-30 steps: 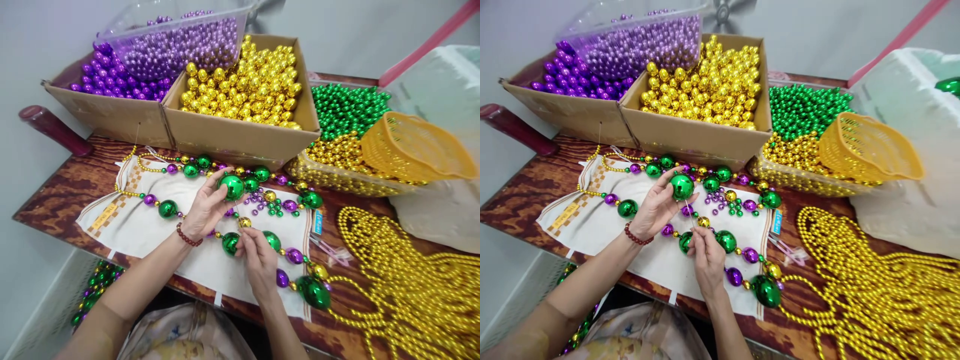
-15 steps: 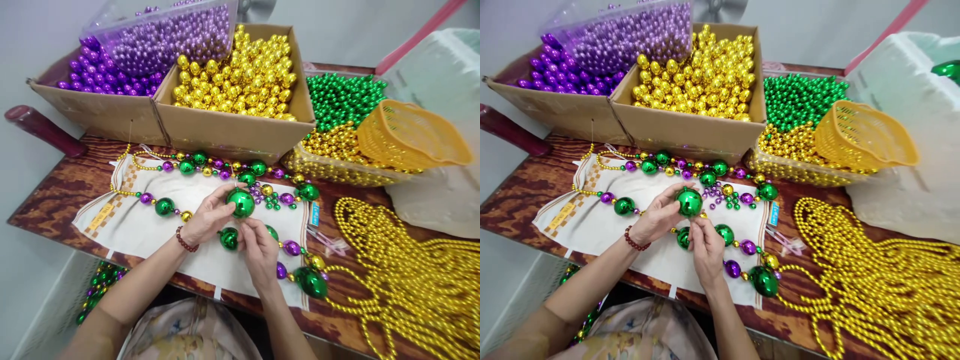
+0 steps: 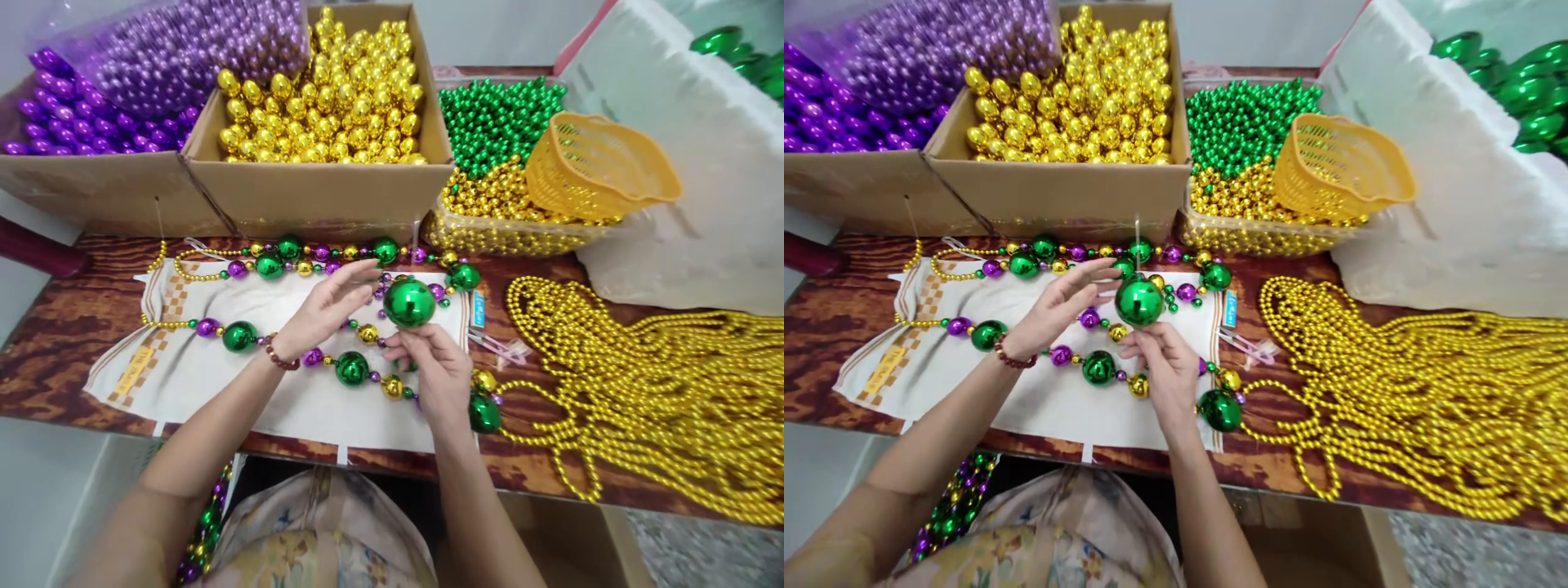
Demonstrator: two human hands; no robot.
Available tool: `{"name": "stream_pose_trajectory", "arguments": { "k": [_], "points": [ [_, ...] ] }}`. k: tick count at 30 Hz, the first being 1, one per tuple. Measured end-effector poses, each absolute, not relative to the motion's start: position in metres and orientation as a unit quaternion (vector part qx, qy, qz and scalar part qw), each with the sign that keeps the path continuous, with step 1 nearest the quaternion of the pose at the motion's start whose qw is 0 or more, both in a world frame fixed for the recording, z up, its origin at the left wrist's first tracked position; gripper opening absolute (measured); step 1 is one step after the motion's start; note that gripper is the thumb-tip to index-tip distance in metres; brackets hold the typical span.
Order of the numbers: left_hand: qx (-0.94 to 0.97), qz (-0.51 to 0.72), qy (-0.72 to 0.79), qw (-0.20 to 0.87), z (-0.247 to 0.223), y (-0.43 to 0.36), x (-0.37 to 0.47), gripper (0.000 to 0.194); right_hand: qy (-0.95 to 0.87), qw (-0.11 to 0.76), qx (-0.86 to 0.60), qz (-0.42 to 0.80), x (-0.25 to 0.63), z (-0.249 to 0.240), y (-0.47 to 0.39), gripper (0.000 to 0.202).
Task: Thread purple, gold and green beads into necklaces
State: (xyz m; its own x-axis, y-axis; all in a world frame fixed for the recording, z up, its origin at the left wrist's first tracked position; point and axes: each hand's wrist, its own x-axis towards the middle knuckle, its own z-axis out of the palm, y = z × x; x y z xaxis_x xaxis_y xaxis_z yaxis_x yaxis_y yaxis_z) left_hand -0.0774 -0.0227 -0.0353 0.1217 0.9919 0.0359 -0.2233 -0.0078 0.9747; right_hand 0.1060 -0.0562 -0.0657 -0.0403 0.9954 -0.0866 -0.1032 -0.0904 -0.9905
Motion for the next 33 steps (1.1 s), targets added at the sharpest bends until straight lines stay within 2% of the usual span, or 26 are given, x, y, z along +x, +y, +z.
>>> {"name": "stream_pose_trajectory", "arguments": {
  "k": [2,4,7,10,17,19,22,25,29,33],
  "points": [
    [0.545,0.479,0.474,0.499,-0.050,-0.010,-0.073,0.023,-0.446,0.517,-0.495,0.538,0.114,-0.067,-0.056,0.016],
    [0.639,0.371,0.518,0.432,-0.067,0.002,-0.065,0.013,-0.442,0.529,-0.503,0.521,0.119,-0.070,-0.057,0.017],
    [0.745,0.204,0.529,0.351,-0.087,0.017,-0.051,0.016,-0.441,0.537,-0.512,0.504,0.123,-0.075,-0.061,0.017],
    [0.773,0.166,0.528,0.309,-0.099,0.026,-0.041,0.020,-0.448,0.532,-0.515,0.500,0.122,-0.080,-0.065,0.018],
    [0.719,0.243,0.549,0.350,-0.089,0.018,-0.044,0.016,-0.471,0.514,-0.510,0.504,0.118,-0.080,-0.069,0.020],
    [0.681,0.314,0.544,0.377,-0.081,0.013,-0.053,0.013,-0.480,0.504,-0.515,0.501,0.117,-0.078,-0.070,0.019],
    [0.506,0.484,0.509,0.500,-0.068,0.005,-0.075,0.007,-0.501,0.482,-0.511,0.506,0.115,-0.075,-0.071,0.018],
    [0.301,0.582,0.422,0.626,-0.054,-0.006,-0.095,0.019,-0.538,0.450,-0.491,0.517,0.115,-0.074,-0.072,0.019],
    [0.207,0.611,0.339,0.685,-0.043,-0.019,-0.109,0.023,-0.606,0.415,-0.465,0.495,0.115,-0.072,-0.070,0.019],
    [0.163,0.634,0.312,0.688,-0.041,-0.023,-0.109,0.013,-0.637,0.392,-0.453,0.486,0.114,-0.070,-0.071,0.022]
  ]
}}
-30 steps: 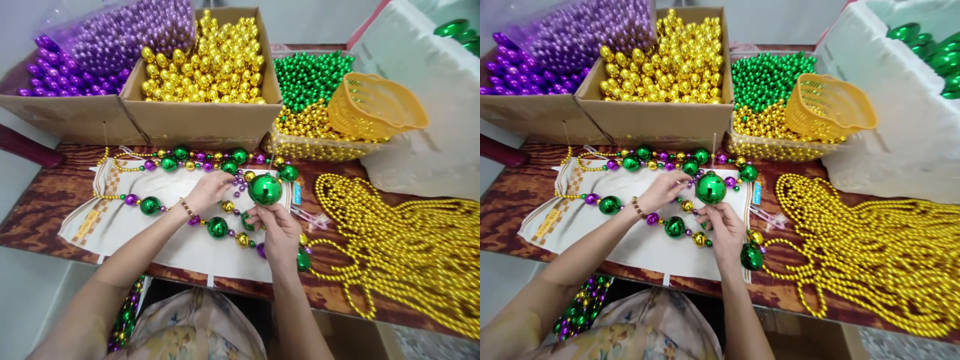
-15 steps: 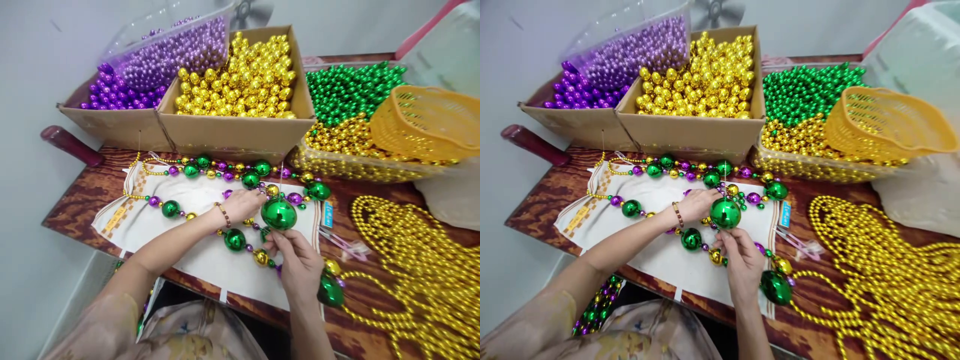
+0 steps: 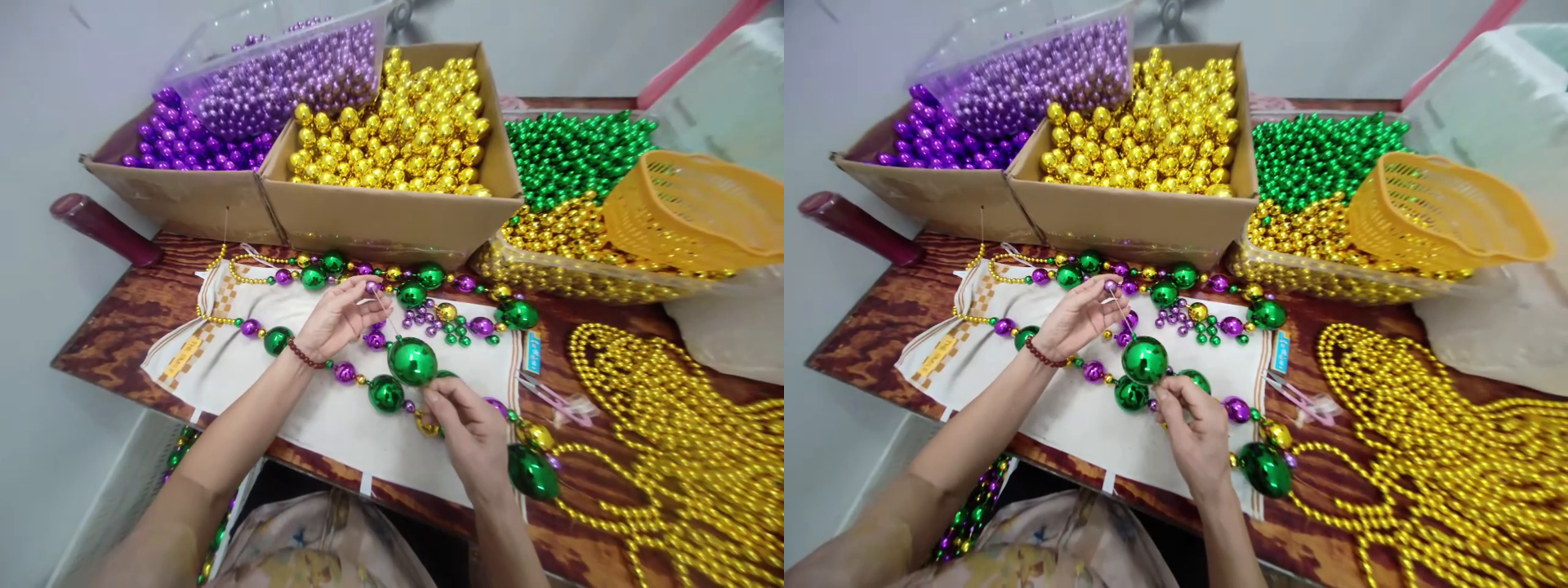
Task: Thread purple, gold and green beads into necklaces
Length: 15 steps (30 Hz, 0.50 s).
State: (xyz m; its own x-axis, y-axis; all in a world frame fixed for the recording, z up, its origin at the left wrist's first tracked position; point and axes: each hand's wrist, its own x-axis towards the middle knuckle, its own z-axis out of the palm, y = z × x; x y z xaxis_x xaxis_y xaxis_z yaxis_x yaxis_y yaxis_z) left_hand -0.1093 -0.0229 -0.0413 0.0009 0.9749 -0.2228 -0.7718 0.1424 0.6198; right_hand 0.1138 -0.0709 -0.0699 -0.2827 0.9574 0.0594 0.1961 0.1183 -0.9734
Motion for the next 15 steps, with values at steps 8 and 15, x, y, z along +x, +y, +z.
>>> {"name": "stream_pose_trajectory", "arguments": {
  "k": [8,15],
  "points": [
    [0.106,0.645,0.326,0.683,-0.0393,-0.0243,-0.1075,0.004,-0.639,0.382,-0.462,0.483,0.1126,-0.0726,-0.0734,0.022],
    [0.096,0.657,0.336,0.668,-0.0386,-0.0242,-0.1039,0.006,-0.615,0.392,-0.480,0.488,0.1090,-0.0770,-0.0768,0.023]
  ]
}}
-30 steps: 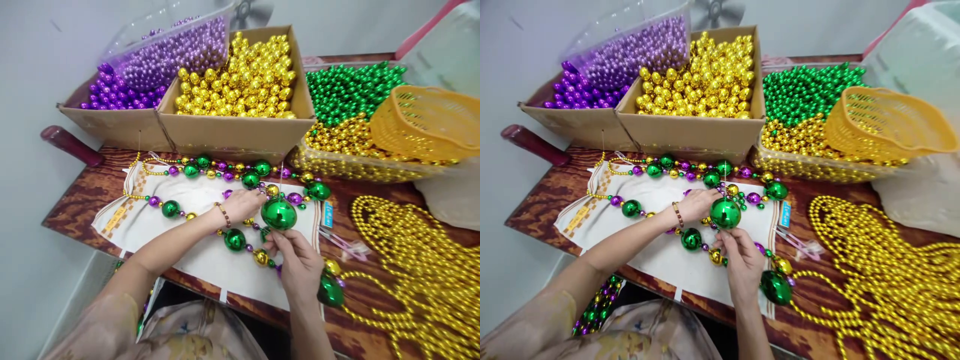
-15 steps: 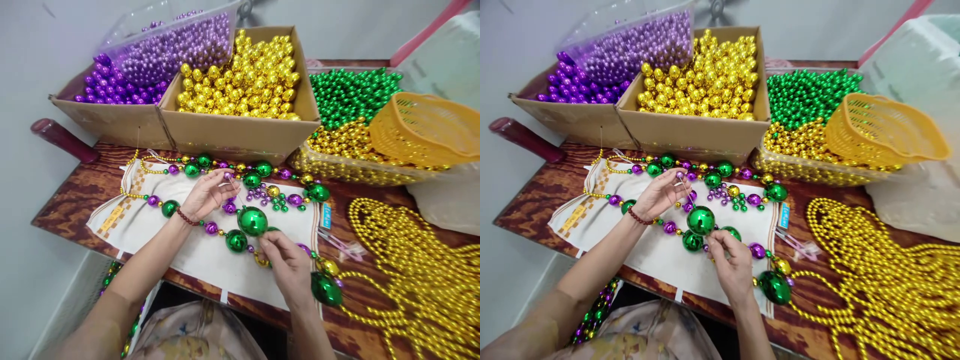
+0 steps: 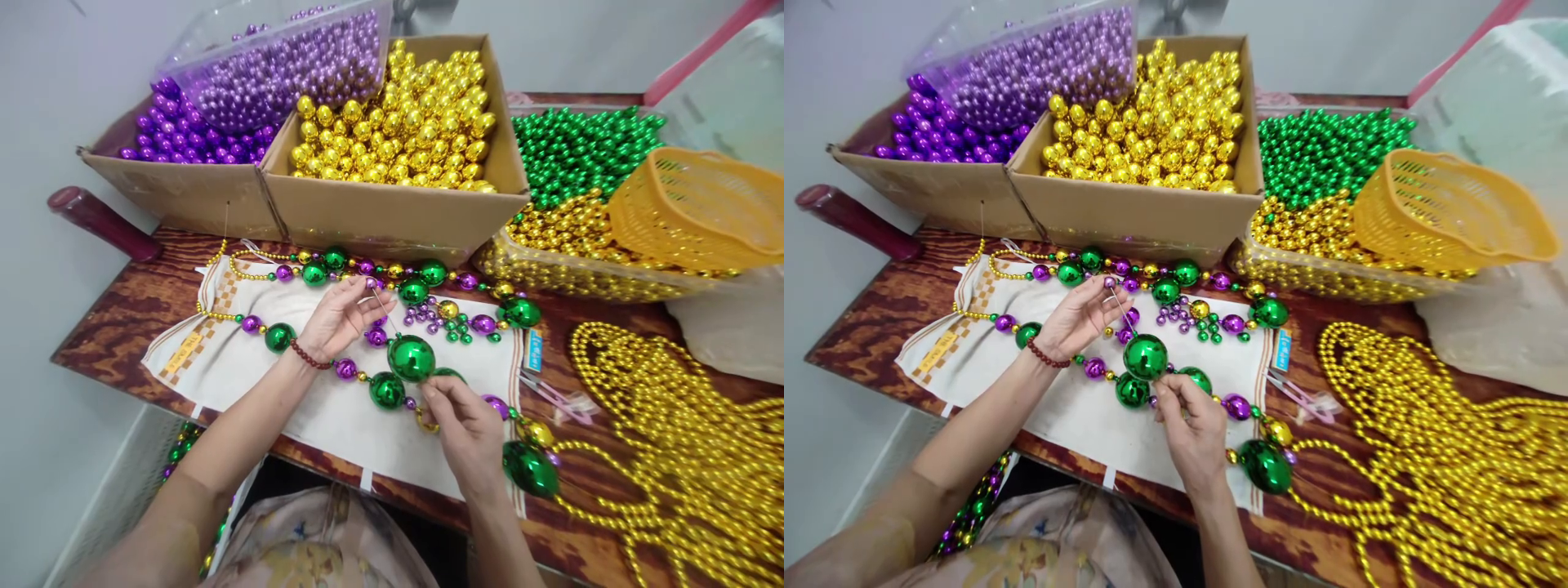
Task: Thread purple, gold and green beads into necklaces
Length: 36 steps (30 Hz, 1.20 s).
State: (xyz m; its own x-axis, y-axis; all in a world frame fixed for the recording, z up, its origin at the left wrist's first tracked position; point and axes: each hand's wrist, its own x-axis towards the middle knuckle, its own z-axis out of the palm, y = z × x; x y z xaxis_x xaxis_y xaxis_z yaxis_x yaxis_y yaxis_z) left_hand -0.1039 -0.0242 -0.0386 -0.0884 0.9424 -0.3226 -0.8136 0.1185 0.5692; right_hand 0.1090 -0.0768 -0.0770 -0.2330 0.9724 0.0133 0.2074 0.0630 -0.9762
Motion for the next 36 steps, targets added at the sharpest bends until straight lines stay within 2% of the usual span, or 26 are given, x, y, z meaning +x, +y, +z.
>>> {"name": "stream_pose_trajectory", "arguments": {
  "k": [4,9,13,18,20,24,27,30,32,36],
  "points": [
    [0.131,0.663,0.342,0.653,-0.038,-0.024,-0.101,0.004,-0.602,0.398,-0.488,0.490,0.108,-0.076,-0.078,0.024],
    [0.209,0.640,0.381,0.634,-0.037,-0.032,-0.081,0.022,-0.567,0.420,-0.489,0.513,0.097,-0.073,-0.070,0.023],
    [0.207,0.650,0.377,0.626,-0.037,-0.034,-0.053,0.027,-0.564,0.430,-0.480,0.517,0.085,-0.074,-0.063,0.023],
    [0.252,0.688,0.414,0.541,-0.027,-0.013,-0.037,0.024,-0.621,0.410,-0.459,0.486,0.092,-0.059,-0.053,0.018],
    [0.378,0.648,0.419,0.513,-0.014,-0.001,-0.040,0.021,-0.604,0.458,-0.463,0.460,0.099,-0.044,-0.040,0.017],
    [0.644,0.479,0.399,0.443,0.021,0.015,-0.046,0.020,-0.545,0.572,-0.429,0.438,0.106,-0.013,-0.001,0.019],
    [0.731,0.395,0.404,0.383,0.041,0.017,-0.048,0.022,-0.513,0.641,-0.357,0.446,0.110,0.004,0.024,0.007],
    [0.765,0.349,0.416,0.345,0.052,0.015,-0.052,0.020,-0.444,0.724,-0.300,0.434,0.116,0.015,0.034,0.013],
    [0.774,0.337,0.419,0.335,0.056,0.013,-0.055,0.021,-0.440,0.712,-0.280,0.471,0.116,0.017,0.031,0.012],
    [0.779,0.328,0.403,0.352,0.060,0.010,-0.065,0.023,-0.495,0.625,-0.289,0.530,0.101,0.013,0.016,0.016]
  ]
}}
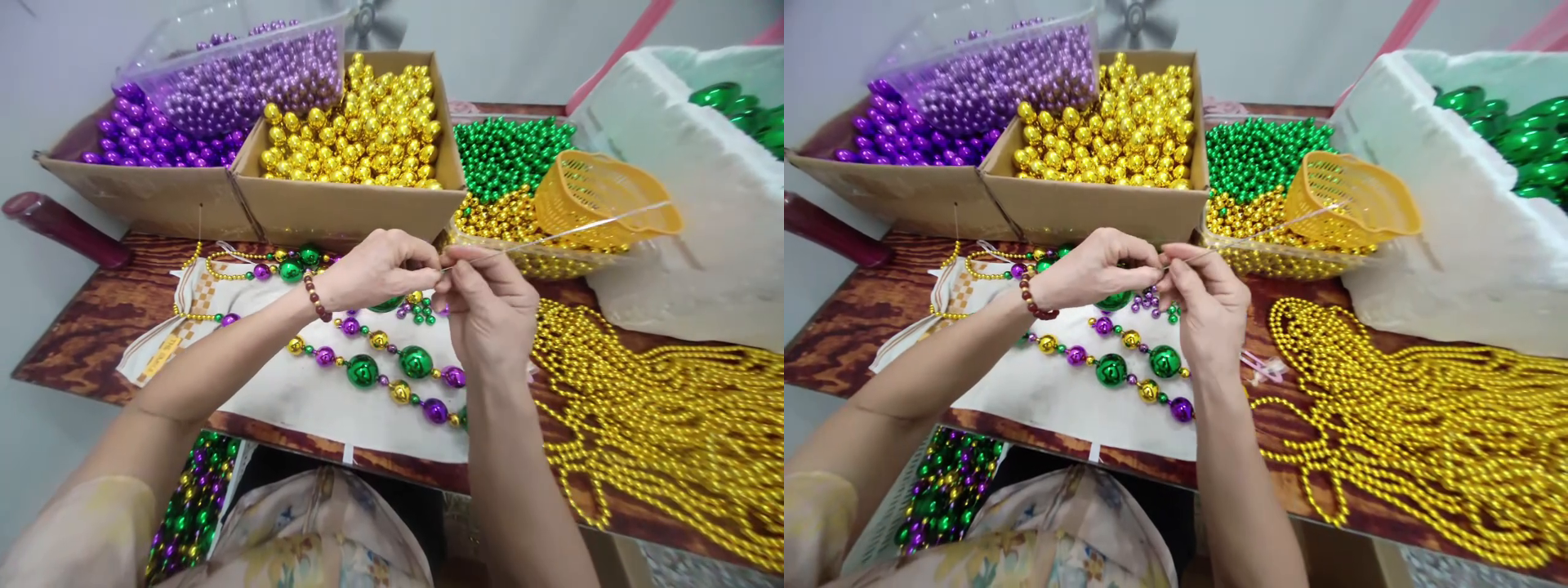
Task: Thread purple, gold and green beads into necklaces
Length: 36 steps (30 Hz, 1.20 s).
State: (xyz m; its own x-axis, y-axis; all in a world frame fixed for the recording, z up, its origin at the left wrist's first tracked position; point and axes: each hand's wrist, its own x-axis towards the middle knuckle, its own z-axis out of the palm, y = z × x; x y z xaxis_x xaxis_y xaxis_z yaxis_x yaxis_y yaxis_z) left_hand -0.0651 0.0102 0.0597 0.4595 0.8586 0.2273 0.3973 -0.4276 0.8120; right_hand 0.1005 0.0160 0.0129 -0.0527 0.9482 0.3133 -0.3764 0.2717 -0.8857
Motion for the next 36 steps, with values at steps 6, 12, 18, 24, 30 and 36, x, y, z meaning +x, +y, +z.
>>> {"name": "stream_pose_trajectory", "arguments": {
  "k": [6,12,18,24,30,36],
  "points": [
    [0.786,0.301,0.427,0.330,0.026,0.002,-0.099,0.022,-0.464,0.617,-0.289,0.567,0.087,0.008,0.014,0.033],
    [0.734,0.372,0.527,0.212,-0.052,-0.015,-0.141,0.019,-0.420,0.649,-0.295,0.561,0.094,0.019,0.008,0.032],
    [0.689,0.324,0.635,0.132,-0.090,-0.033,-0.153,0.019,-0.459,0.587,-0.342,0.572,0.082,0.002,-0.010,0.026],
    [0.648,0.300,0.691,0.114,-0.080,-0.040,-0.170,0.017,-0.514,0.447,-0.402,0.612,0.070,-0.041,-0.036,0.025],
    [0.670,0.380,0.638,0.000,0.006,0.033,-0.179,0.022,-0.556,0.397,-0.379,0.625,0.066,-0.078,-0.053,0.034],
    [0.683,0.312,0.657,0.064,0.052,0.169,-0.176,0.014,-0.579,0.394,-0.367,0.612,0.061,-0.082,-0.060,0.029]
  ]
}}
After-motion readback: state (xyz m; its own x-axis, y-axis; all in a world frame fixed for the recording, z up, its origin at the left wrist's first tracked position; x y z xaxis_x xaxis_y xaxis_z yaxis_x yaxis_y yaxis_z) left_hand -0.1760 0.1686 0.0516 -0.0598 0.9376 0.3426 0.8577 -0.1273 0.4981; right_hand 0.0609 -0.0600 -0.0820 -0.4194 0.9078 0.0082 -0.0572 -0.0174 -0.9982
